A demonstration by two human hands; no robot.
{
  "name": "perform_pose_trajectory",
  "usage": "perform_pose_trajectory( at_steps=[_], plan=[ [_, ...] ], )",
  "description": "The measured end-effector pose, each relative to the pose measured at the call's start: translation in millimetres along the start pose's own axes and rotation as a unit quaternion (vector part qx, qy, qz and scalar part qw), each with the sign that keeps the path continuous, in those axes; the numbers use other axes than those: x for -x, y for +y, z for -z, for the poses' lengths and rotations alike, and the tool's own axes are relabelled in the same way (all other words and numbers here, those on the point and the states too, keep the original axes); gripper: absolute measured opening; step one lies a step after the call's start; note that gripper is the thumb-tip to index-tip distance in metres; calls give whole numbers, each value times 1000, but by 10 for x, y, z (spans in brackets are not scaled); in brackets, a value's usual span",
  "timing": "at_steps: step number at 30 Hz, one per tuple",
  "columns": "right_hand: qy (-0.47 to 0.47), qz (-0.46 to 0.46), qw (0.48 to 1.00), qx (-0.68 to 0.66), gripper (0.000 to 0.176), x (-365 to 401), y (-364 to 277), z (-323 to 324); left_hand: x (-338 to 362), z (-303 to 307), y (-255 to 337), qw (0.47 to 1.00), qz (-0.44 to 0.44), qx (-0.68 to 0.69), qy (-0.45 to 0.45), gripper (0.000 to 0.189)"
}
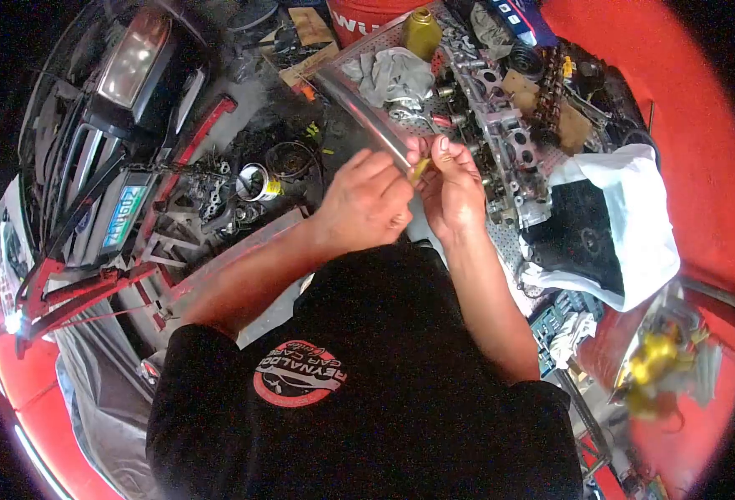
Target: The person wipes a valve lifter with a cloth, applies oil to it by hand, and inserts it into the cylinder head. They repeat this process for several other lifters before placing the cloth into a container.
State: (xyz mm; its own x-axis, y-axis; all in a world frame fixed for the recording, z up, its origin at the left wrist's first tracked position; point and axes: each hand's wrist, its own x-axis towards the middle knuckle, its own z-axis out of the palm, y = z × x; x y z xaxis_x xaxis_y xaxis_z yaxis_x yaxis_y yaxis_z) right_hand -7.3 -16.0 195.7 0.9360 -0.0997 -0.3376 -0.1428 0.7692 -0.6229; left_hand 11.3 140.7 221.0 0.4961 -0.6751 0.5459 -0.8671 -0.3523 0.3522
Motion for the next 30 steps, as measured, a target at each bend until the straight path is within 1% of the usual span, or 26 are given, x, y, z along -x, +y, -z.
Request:
perform_pose_trajectory(
  at_steps=[2,4,5,8,9,10,12,13,15,16,17,18,19,21,22,23,26,27,28,29,30],
  plan=[
    [29,19,999,-24,6,-73,158,86,61,-134,-13,995,47,75,37,16],
    [60,31,997,-28,5,-74,275,81,93,-253,-15,979,105,161,72,17],
    [55,27,998,-35,6,-99,319,131,98,-300,17,949,194,239,70,17],
    [61,9,998,-12,6,-190,377,295,142,-413,-32,931,227,264,105,18],
    [65,6,998,-6,6,-202,374,313,175,-431,-103,960,172,194,110,18],
    [88,9,996,7,5,-178,348,269,238,-462,-141,958,176,205,97,18],
    [139,58,988,19,7,-179,516,326,349,-545,-170,953,183,230,73,18],
    [133,79,986,65,8,-162,581,344,379,-577,-149,931,233,273,68,16],
    [115,122,974,154,11,-130,659,302,381,-617,-157,847,324,414,72,14],
    [122,101,979,128,12,-130,626,253,374,-608,-174,796,363,480,74,13],
    [129,81,983,101,13,-135,551,195,383,-583,-189,795,347,490,89,11],
    [137,60,986,74,13,-126,497,159,383,-519,-202,783,359,502,74,11],
    [107,48,989,92,7,-138,454,254,382,-468,-229,772,370,513,59,11],
    [75,31,990,113,4,-57,336,214,387,-453,-274,758,375,532,37,11],
    [59,22,990,124,7,7,270,189,380,-450,-278,746,376,548,34,10],
    [41,-1,990,138,19,58,208,215,359,-440,-286,735,376,563,32,9],
    [-65,42,976,205,27,196,148,430,315,-390,-241,690,391,608,27,7],
    [-53,51,960,271,34,243,149,446,294,-377,-236,676,395,622,25,6],
    [-20,85,912,402,30,282,173,432,281,-378,-225,673,389,629,27,5],
    [-57,127,840,524,25,295,144,429,275,-385,-207,669,384,636,27,4],
    [-92,165,749,635,21,318,102,418,276,-396,-185,664,380,643,27,3]
  ],
)
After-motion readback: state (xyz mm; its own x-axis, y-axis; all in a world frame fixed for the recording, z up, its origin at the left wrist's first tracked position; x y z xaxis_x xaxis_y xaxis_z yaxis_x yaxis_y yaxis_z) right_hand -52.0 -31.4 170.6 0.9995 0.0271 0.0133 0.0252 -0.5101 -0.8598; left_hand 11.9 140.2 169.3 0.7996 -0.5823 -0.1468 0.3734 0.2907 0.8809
